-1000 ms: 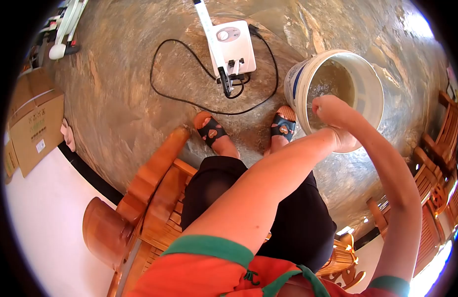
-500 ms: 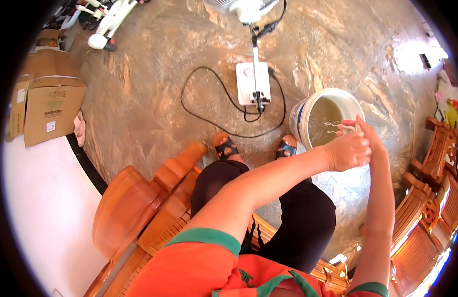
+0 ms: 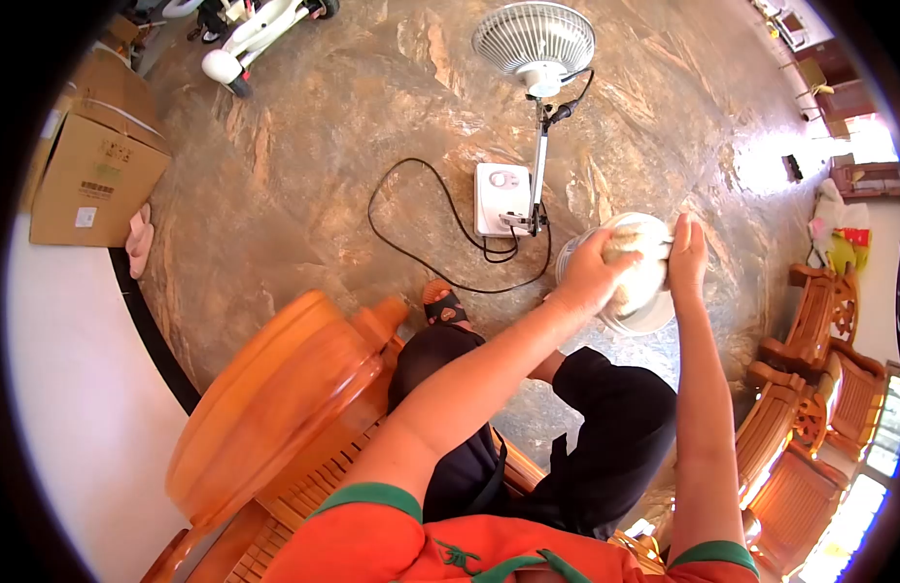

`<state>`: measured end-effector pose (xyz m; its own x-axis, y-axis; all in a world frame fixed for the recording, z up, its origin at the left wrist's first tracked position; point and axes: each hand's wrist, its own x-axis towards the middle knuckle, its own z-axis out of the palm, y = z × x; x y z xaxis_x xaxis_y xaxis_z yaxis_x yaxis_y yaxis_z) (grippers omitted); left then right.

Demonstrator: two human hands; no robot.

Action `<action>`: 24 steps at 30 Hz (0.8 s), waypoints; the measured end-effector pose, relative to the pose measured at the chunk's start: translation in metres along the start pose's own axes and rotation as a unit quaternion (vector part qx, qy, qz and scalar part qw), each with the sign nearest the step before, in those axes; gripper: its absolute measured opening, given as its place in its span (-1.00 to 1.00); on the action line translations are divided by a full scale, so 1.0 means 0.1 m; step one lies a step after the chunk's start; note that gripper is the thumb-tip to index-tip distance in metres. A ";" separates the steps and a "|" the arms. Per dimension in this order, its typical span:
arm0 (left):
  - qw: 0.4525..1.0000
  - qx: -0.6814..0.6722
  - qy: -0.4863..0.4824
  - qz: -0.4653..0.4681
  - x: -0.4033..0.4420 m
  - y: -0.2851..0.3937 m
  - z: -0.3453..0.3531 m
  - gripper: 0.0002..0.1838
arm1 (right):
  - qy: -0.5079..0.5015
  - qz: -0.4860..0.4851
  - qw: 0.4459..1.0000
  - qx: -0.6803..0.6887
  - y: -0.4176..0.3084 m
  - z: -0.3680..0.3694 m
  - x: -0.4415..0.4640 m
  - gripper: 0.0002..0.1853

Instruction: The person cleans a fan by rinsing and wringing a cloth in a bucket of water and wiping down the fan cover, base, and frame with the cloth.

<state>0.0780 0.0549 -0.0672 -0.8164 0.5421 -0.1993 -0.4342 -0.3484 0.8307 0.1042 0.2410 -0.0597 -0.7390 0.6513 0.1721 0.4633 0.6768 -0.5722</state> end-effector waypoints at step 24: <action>0.966 -0.140 0.181 -0.123 1.05 -1.04 -1.24 -0.24 | -0.122 0.244 0.820 0.504 -0.85 1.61 0.32 -0.53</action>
<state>-0.0095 0.0532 -0.2395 -0.7336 0.3485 -0.5835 -0.6759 -0.4641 0.5725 -0.0380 0.1494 -0.1348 -0.7190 0.5886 -0.3695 0.1848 -0.3506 -0.9181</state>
